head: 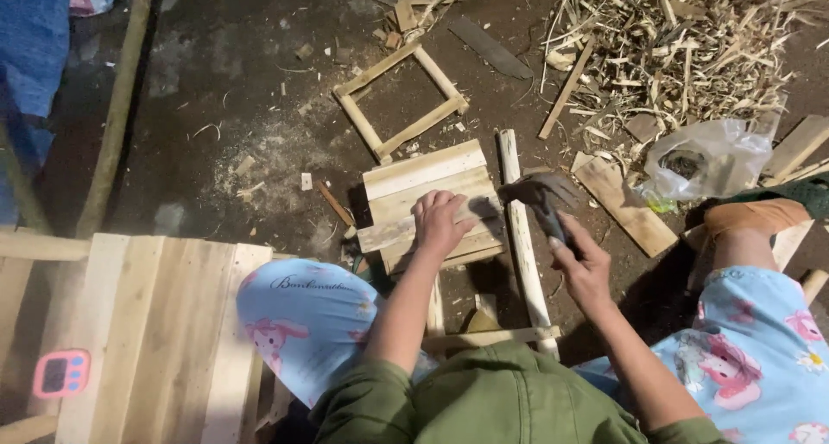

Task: Assembling a small wooden stool by nailing wooden slats onto a frame using a hammer.

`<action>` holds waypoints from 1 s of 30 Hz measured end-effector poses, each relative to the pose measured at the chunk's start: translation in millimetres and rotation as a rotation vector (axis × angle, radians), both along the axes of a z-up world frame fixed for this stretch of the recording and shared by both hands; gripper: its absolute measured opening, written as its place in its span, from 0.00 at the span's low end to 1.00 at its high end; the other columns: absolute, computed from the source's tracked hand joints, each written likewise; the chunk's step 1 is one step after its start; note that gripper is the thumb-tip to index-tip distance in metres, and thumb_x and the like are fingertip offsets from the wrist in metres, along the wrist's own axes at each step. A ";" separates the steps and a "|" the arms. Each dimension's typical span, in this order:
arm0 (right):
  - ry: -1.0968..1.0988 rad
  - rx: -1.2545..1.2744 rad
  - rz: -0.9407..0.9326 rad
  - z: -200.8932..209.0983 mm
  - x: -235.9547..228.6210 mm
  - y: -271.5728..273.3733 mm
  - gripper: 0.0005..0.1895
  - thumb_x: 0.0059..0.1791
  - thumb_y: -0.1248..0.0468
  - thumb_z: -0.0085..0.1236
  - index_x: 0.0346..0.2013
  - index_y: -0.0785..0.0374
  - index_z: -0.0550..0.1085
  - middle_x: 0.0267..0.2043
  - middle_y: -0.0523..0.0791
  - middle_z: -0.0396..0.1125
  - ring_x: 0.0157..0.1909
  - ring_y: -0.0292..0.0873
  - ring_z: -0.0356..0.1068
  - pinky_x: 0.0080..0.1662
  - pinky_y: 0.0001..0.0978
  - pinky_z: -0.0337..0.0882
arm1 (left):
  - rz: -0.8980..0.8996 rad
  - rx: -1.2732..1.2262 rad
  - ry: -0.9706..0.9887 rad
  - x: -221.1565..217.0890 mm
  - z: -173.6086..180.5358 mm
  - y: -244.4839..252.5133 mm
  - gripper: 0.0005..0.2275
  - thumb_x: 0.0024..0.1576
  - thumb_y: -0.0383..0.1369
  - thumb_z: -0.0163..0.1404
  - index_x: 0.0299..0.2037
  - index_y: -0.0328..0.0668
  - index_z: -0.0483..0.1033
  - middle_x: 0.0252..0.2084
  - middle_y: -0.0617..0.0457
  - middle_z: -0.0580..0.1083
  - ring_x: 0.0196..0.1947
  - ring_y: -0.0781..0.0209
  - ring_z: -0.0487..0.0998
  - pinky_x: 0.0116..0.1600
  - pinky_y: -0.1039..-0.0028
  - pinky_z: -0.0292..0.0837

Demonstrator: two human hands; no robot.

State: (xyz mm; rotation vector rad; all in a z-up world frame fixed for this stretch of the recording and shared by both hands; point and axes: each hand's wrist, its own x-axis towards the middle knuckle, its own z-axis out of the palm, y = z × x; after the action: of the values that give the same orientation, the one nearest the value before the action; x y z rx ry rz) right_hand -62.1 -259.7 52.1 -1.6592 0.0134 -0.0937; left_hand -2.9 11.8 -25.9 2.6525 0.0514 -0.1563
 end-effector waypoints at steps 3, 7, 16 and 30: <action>-0.070 0.044 -0.008 -15.7 -4.1 -7.2 0.25 0.52 0.70 0.60 0.64 0.61 0.73 0.46 0.54 0.72 0.37 0.45 0.70 0.33 0.37 0.78 | -0.005 0.033 0.000 -3.9 7.4 -1.3 0.23 0.51 0.53 0.58 0.57 0.67 0.73 0.52 0.67 0.69 0.66 0.62 0.60 0.72 0.59 0.49; -0.029 -0.130 0.114 -18.1 -0.9 4.1 0.24 0.49 0.69 0.63 0.61 0.61 0.75 0.62 0.60 0.68 0.63 0.61 0.66 0.59 0.54 0.71 | -0.011 0.040 0.007 -5.9 8.5 -0.8 0.23 0.53 0.53 0.57 0.59 0.66 0.73 0.54 0.67 0.69 0.67 0.61 0.59 0.72 0.58 0.49; -0.046 0.013 -0.069 11.3 -9.0 -28.3 0.25 0.52 0.71 0.60 0.65 0.61 0.73 0.39 0.53 0.70 0.31 0.44 0.67 0.31 0.41 0.76 | -0.013 0.029 0.038 -2.2 10.6 1.1 0.26 0.54 0.55 0.56 0.61 0.65 0.72 0.56 0.65 0.69 0.67 0.60 0.58 0.74 0.58 0.47; 0.548 -0.015 -0.423 -189.8 18.1 -62.0 0.18 0.48 0.61 0.67 0.52 0.60 0.77 0.15 0.53 0.64 0.13 0.51 0.67 0.13 0.42 0.64 | 0.006 -0.008 0.157 8.3 44.5 -8.4 0.24 0.55 0.58 0.53 0.60 0.65 0.75 0.55 0.63 0.70 0.67 0.61 0.58 0.73 0.58 0.45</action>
State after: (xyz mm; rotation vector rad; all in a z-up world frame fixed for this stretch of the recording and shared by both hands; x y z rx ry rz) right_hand -43.9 -321.7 -137.6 -1.6302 0.7802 0.0442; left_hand 5.4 3.3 18.6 2.6273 0.1097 -0.3611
